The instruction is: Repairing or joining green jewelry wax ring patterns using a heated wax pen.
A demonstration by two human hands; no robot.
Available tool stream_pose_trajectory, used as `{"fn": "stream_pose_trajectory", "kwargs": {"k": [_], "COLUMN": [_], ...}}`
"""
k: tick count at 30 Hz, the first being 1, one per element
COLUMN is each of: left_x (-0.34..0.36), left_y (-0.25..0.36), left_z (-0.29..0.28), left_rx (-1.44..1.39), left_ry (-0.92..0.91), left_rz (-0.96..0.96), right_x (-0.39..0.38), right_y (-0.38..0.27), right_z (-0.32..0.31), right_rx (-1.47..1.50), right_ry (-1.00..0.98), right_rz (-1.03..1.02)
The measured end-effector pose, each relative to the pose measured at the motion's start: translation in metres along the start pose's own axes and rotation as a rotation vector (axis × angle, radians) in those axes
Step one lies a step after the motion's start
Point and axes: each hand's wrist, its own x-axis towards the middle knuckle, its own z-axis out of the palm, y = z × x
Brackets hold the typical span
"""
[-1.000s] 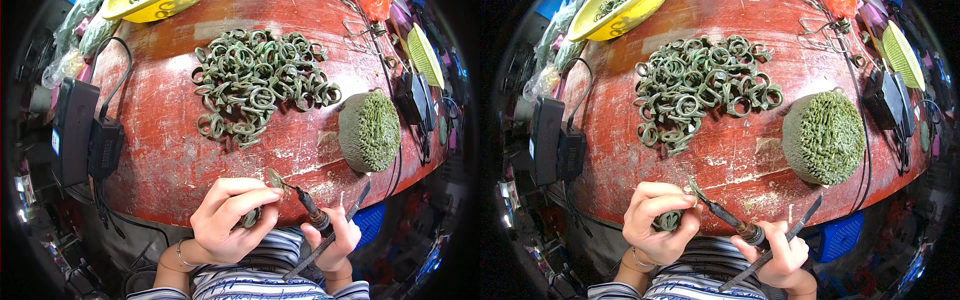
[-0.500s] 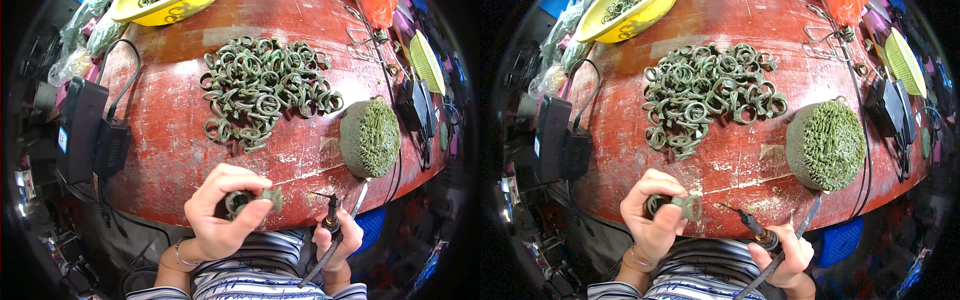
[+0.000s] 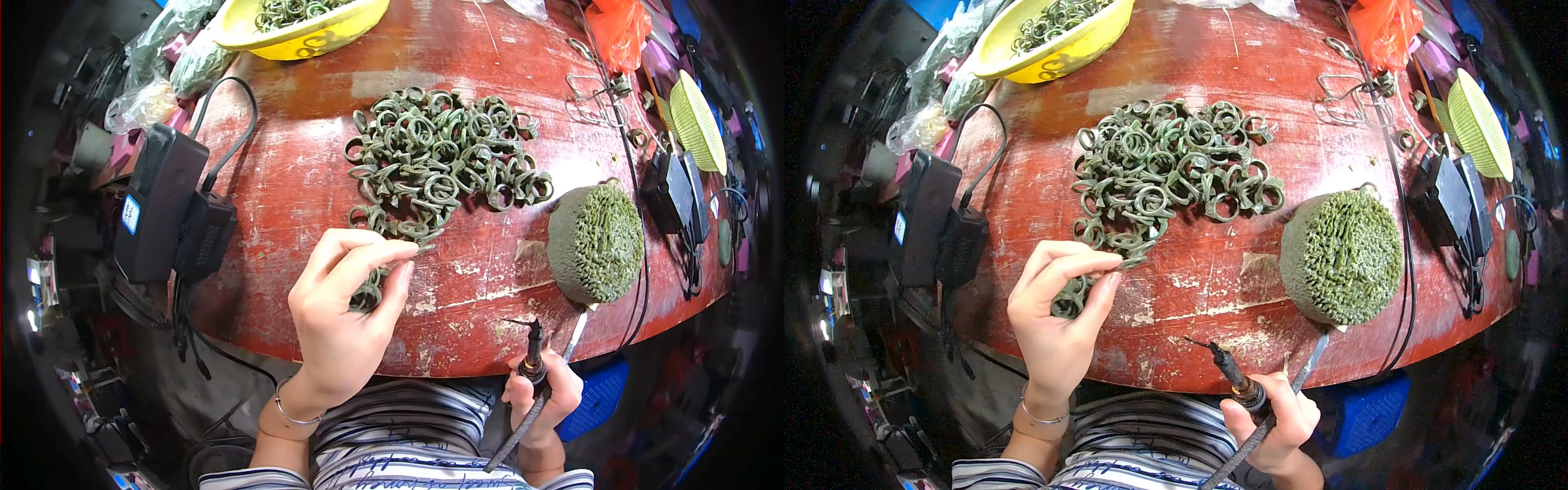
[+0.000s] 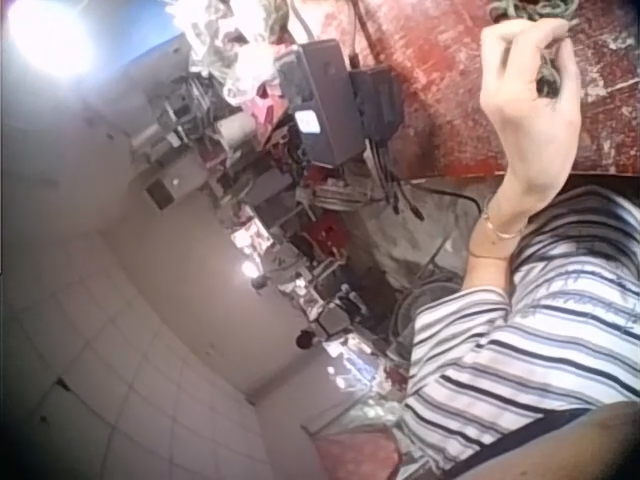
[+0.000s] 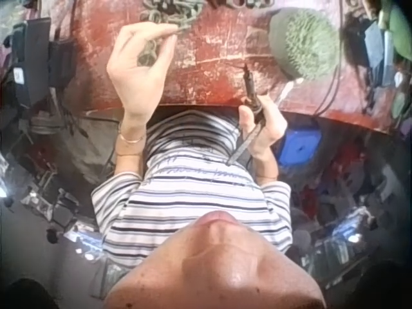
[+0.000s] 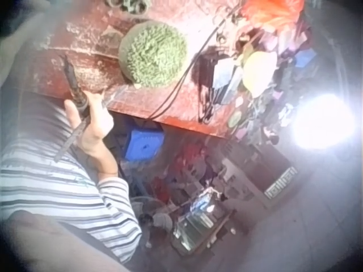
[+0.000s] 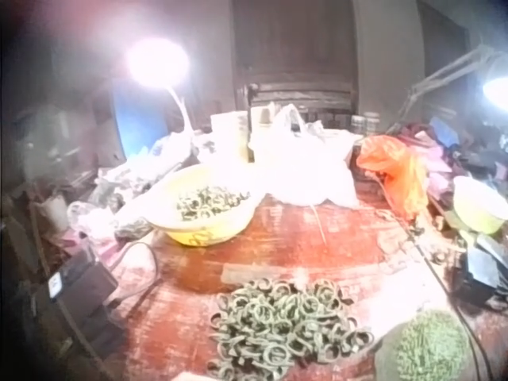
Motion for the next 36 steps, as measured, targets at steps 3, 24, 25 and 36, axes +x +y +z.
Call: {"fn": "stream_pose_trajectory", "kwargs": {"k": [3,24,25,36], "left_x": [0.0,-0.01,-0.01,-0.013], "left_y": [-0.003,0.014,0.014,0.002], "left_z": [0.003,-0.005,-0.005,-0.011], "left_rx": [0.082,-0.076,-0.07,-0.051], "left_ry": [-0.002,-0.295,-0.28,-0.261], "left_rz": [0.006,-0.043,-0.037,0.006], "right_x": [0.0,0.0,0.0,0.031], "right_y": [0.0,-0.003,-0.004,-0.042], "right_z": [0.0,0.002,0.002,0.03], "right_rx": [0.017,-0.004,-0.006,-0.005], "right_ry": [-0.004,0.006,0.009,-0.014], "right_rz": [-0.002,0.026,0.028,-0.093]}}
